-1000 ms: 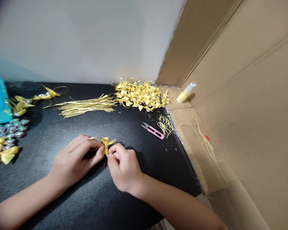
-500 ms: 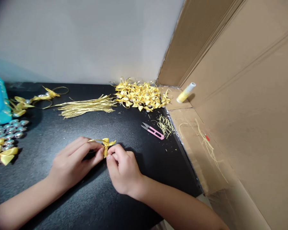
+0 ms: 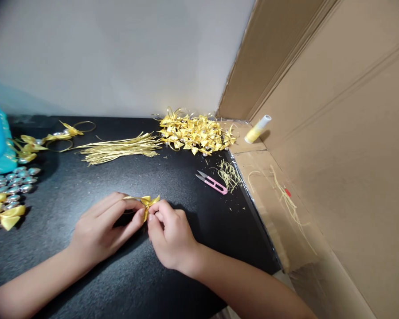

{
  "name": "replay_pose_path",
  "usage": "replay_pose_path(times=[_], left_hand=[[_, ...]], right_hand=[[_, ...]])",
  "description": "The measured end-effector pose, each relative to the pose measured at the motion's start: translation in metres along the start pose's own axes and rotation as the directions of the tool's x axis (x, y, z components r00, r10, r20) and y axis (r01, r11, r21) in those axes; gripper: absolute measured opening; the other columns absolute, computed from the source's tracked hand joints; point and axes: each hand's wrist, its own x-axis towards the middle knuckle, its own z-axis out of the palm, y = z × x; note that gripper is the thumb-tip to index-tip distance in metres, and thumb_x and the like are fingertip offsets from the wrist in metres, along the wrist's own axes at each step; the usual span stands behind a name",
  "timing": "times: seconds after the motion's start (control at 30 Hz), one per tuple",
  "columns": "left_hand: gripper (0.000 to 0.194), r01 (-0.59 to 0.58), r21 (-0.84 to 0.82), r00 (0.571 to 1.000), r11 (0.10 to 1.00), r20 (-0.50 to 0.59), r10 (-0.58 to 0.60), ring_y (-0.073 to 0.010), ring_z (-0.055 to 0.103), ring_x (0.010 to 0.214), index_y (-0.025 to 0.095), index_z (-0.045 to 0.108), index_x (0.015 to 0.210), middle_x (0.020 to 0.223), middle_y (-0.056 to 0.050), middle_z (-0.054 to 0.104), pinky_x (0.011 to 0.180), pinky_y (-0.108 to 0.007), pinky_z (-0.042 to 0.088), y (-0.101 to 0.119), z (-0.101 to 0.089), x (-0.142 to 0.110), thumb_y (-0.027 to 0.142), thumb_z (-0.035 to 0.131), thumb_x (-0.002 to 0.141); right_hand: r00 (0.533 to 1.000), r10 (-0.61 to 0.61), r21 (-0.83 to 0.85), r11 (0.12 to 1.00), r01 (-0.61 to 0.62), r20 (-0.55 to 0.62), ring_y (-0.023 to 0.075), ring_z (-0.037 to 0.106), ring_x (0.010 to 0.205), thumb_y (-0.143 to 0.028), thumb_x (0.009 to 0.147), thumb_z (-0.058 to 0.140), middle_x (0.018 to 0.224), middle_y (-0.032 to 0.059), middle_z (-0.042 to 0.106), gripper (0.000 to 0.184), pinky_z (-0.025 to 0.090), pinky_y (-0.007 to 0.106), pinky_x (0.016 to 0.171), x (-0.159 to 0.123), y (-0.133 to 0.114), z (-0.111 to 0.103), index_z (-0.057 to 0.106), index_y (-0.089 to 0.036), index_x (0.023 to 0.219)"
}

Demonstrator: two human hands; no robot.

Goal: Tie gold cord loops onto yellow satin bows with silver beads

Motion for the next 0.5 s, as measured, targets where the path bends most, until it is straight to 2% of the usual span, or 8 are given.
replay_pose_path(times=[0.1,0.2,0.27,0.33,0.4,0.5], left_hand=[[0.007,0.170,-0.139,0.985,0.976,0.010,-0.170,-0.0132,0.060,0.066,0.019,0.054,0.090,0.078,-0.001,0.063,0.061,-0.024,0.049,0.0034,-0.0017,0.0003,0.014,0.058,0.086],[0.017,0.318,-0.324,0.933,0.891,-0.057,-0.354,-0.0129,0.060,0.065,0.023,0.045,0.092,0.080,0.001,0.062,0.057,-0.022,0.050,0.0059,-0.0020,-0.0001,0.016,0.058,0.085],[0.023,0.376,-0.437,0.898,0.817,-0.045,-0.437,-0.0136,0.062,0.067,0.024,0.040,0.095,0.082,0.002,0.062,0.055,-0.022,0.050,0.0070,-0.0022,0.0002,0.018,0.059,0.084],[0.018,0.419,-0.451,0.897,0.788,0.074,-0.435,-0.0120,0.060,0.060,0.024,0.043,0.092,0.075,0.004,0.061,0.051,-0.020,0.048,0.0076,-0.0029,0.0012,0.021,0.059,0.085],[0.009,0.423,-0.398,0.905,0.814,0.221,-0.363,-0.0100,0.054,0.053,0.022,0.050,0.083,0.065,0.005,0.059,0.049,-0.019,0.043,0.0081,-0.0039,0.0026,0.024,0.058,0.088],[0.022,0.430,-0.383,0.891,0.818,0.328,-0.315,-0.0097,0.053,0.052,0.020,0.057,0.072,0.060,0.004,0.059,0.051,-0.020,0.041,0.0093,-0.0048,0.0047,0.026,0.052,0.092]], right_hand=[[1.000,-0.011,-0.002,1.000,0.011,-0.010,0.0098,0.052,0.046,-0.021,0.091,0.044,0.053,-0.0057,0.054,0.007,0.041,0.022,0.055,0.0001,-0.0016,-0.0002,0.049,-0.020,0.086],[1.000,-0.017,0.000,1.000,0.017,-0.023,0.0090,0.050,0.044,-0.020,0.091,0.045,0.053,-0.0063,0.054,0.006,0.041,0.021,0.053,0.0002,-0.0011,-0.0005,0.048,-0.021,0.086],[0.999,-0.027,0.010,1.000,0.028,-0.024,0.0088,0.050,0.044,-0.020,0.091,0.045,0.054,-0.0063,0.054,0.006,0.040,0.020,0.051,0.0003,0.0003,-0.0006,0.048,-0.022,0.087],[0.999,-0.040,0.021,0.999,0.040,-0.029,0.0087,0.050,0.044,-0.020,0.092,0.045,0.056,-0.0059,0.055,0.006,0.040,0.020,0.050,0.0002,0.0021,-0.0004,0.048,-0.022,0.087],[0.998,-0.048,0.034,0.998,0.049,-0.035,0.0088,0.051,0.046,-0.020,0.092,0.046,0.058,-0.0053,0.056,0.005,0.042,0.020,0.050,-0.0002,0.0038,-0.0001,0.048,-0.022,0.088],[0.998,-0.056,0.048,0.997,0.058,-0.040,0.0096,0.054,0.048,-0.020,0.092,0.047,0.061,-0.0043,0.057,0.006,0.045,0.020,0.050,-0.0007,0.0055,0.0002,0.049,-0.022,0.087]])
